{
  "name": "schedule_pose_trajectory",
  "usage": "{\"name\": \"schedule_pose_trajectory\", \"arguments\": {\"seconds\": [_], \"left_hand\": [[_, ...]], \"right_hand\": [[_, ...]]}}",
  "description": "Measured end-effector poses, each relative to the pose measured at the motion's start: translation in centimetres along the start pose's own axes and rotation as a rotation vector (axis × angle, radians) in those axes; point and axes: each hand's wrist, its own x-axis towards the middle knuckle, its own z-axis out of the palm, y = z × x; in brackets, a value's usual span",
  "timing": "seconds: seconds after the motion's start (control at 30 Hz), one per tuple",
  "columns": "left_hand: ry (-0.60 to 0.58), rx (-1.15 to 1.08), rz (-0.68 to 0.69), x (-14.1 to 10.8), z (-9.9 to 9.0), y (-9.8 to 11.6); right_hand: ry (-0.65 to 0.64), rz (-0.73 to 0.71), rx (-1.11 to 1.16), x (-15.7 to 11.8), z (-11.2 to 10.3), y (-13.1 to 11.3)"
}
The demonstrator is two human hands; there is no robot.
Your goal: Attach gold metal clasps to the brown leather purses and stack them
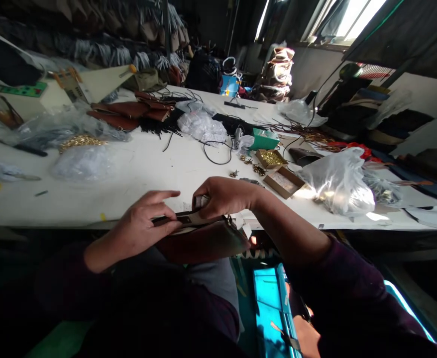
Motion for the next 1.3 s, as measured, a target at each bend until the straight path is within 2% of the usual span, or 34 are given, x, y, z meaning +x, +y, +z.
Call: {"name": "schedule_pose_trajectory", "arguments": {"seconds": [0.1,0.17,0.3,0.43,0.5,0.57,0.6,0.67,0.73,0.83,0.93,1.0,1.07,1.2,1.3], "left_hand": [[-0.161,-0.244,-0.26,-2.4,3.0,-1.4],[-0.202,-0.258,-0.411,-4.5,5.0,-2.2],[-0.187,-0.36,-0.68,-7.2,8.2,-3.0],[-0.13,-0.48,-0.829,-7.1,10.0,-3.6],[-0.081,-0.492,-0.897,-6.7,10.5,-3.9],[-0.05,-0.506,-0.939,-6.3,10.9,-4.1],[-0.039,-0.513,-0.951,-6.1,11.0,-4.2],[-0.013,-0.514,-0.971,-5.7,11.3,-4.3],[0.028,-0.521,-0.98,-5.2,11.5,-4.4],[0.097,-0.563,-0.986,-4.7,11.7,-4.4],[0.138,-0.618,-1.028,-4.5,11.9,-4.1],[0.139,-0.643,-1.054,-4.4,11.9,-3.9],[0.139,-0.651,-1.074,-4.4,11.9,-3.8],[0.14,-0.654,-1.098,-4.2,11.9,-3.8],[0.142,-0.653,-1.099,-3.9,12.0,-3.8]], "right_hand": [[-0.137,0.025,-0.126,2.9,0.6,0.0],[-0.173,0.047,-0.188,4.8,1.7,0.8],[-0.221,0.074,-0.244,8.0,3.3,2.4],[-0.22,0.094,-0.332,11.0,3.7,3.0],[-0.131,0.095,-0.385,12.3,3.8,3.0],[0.068,0.07,-0.351,13.0,4.1,2.8],[0.198,0.035,-0.263,13.1,4.4,2.5],[0.453,-0.054,0.049,12.9,5.6,1.9],[0.645,-0.106,0.423,12.4,7.3,1.4],[0.849,-0.036,0.757,11.5,10.4,1.5],[0.994,0.055,0.738,10.8,12.8,3.0],[1.061,0.073,0.671,10.6,13.5,4.1],[1.116,0.071,0.671,10.7,13.6,5.0],[1.198,0.028,0.85,11.8,13.1,5.6],[1.204,0.003,0.963,12.6,12.7,5.6]]}}
